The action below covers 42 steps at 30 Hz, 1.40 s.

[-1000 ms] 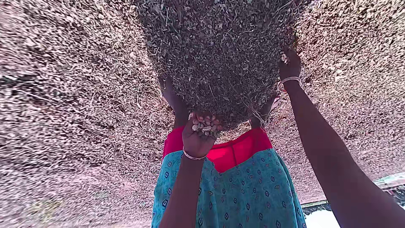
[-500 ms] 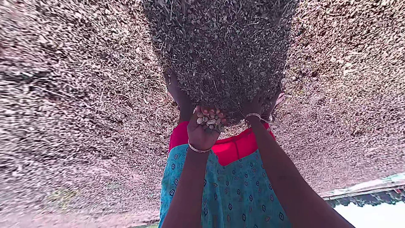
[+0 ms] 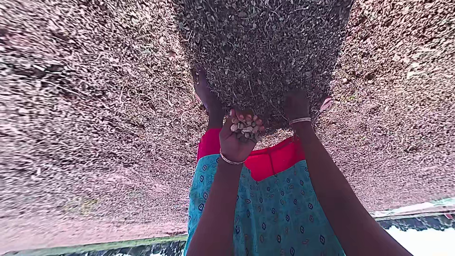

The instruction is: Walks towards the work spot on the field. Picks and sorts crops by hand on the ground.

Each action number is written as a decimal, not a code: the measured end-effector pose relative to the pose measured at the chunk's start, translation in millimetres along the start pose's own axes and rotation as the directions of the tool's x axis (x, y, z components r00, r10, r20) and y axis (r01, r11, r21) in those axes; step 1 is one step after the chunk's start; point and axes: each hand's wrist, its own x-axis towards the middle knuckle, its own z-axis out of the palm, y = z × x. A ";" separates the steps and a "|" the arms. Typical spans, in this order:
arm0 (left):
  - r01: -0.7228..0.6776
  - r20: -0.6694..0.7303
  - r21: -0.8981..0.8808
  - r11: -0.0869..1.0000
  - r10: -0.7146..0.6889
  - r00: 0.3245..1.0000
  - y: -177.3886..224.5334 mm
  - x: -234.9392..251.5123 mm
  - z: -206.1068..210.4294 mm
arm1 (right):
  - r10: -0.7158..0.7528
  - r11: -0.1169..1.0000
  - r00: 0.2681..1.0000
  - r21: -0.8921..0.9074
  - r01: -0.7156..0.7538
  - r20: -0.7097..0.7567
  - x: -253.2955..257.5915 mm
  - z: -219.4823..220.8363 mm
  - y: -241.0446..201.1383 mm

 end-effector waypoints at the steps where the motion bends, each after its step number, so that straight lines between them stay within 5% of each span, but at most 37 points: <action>1: 0.004 0.009 0.000 1.000 -0.004 1.000 -0.7 -0.4 -0.9 | -0.049 0.998 0.989 -0.040 0.055 0.138 4.8 2.8 -3.1; 4: 0.012 0.002 -0.021 1.000 -0.012 1.000 -1.6 -0.9 -1.5 | -0.053 0.956 0.907 -0.240 0.167 0.418 12.8 24.2 -6.2; 6: 0.012 -0.010 -0.022 1.000 -0.013 1.000 -0.4 0.8 -0.7 | -0.126 0.954 0.868 -0.182 0.239 0.481 18.4 25.3 -5.5; 9: 0.006 -0.029 -0.009 1.000 -0.006 1.000 0.7 0.2 -2.0 | -0.148 0.981 0.965 0.156 0.116 0.215 29.3 -2.5 -12.5; 11: 0.001 -0.010 0.009 1.000 -0.001 1.000 -0.8 -0.4 -4.2 | 0.006 0.946 0.999 0.323 0.009 -0.045 48.1 -18.4 -15.8; 13: 0.008 -0.010 0.032 0.999 -0.007 1.000 -3.4 -0.5 -5.1 | 0.195 0.907 0.972 0.402 -0.127 -0.131 74.0 -30.7 -18.1; 16: 0.032 -0.050 0.088 0.996 -0.028 0.998 -4.4 -0.3 -5.4 | 0.299 0.912 0.948 0.325 -0.251 -0.107 102.9 -28.0 -24.5; 19: 0.026 -0.089 0.118 0.993 -0.015 0.996 0.5 1.1 -2.8 | 0.027 0.984 0.997 0.173 -0.038 0.066 95.5 -27.6 -51.4; 21: 0.022 -0.118 0.101 0.995 -0.010 0.993 1.2 1.7 -0.7 | -0.199 0.960 0.959 0.237 0.150 0.203 76.2 -30.7 -67.3; 23: 0.026 -0.132 0.094 0.995 -0.013 0.991 -1.6 1.1 -1.2 | -0.273 0.919 0.928 0.353 0.174 0.255 54.4 -27.5 -65.1; 27: 0.031 -0.142 0.082 0.996 -0.019 0.990 -5.8 3.1 -0.5 | 0.018 0.754 0.982 0.643 -0.135 0.185 39.0 -35.4 -20.9; 30: 0.036 -0.163 0.108 0.993 -0.018 0.986 -6.2 4.6 -0.5 | 0.139 0.585 0.990 0.807 -0.078 -0.006 35.9 -71.2 -9.8; 34: 0.000 -0.240 0.127 0.992 0.030 0.970 -8.0 6.0 -4.2 | -0.245 0.659 0.938 0.668 0.345 -0.243 -24.1 -112.0 -50.9; 37: -0.036 -0.230 0.144 0.989 0.069 0.971 -12.0 7.6 0.0 | -0.577 0.648 0.815 0.580 0.494 -0.050 -86.1 -123.3 -87.5; 39: 0.014 -0.224 0.170 0.985 0.025 0.974 -12.3 7.7 8.4 | -0.594 0.729 0.798 0.491 0.477 0.107 -95.3 -126.3 -88.4; 42: 0.114 -0.190 0.174 0.978 -0.081 0.978 -9.9 6.5 12.1 | -0.382 0.857 0.915 0.323 0.403 -0.127 -41.3 -124.7 -47.4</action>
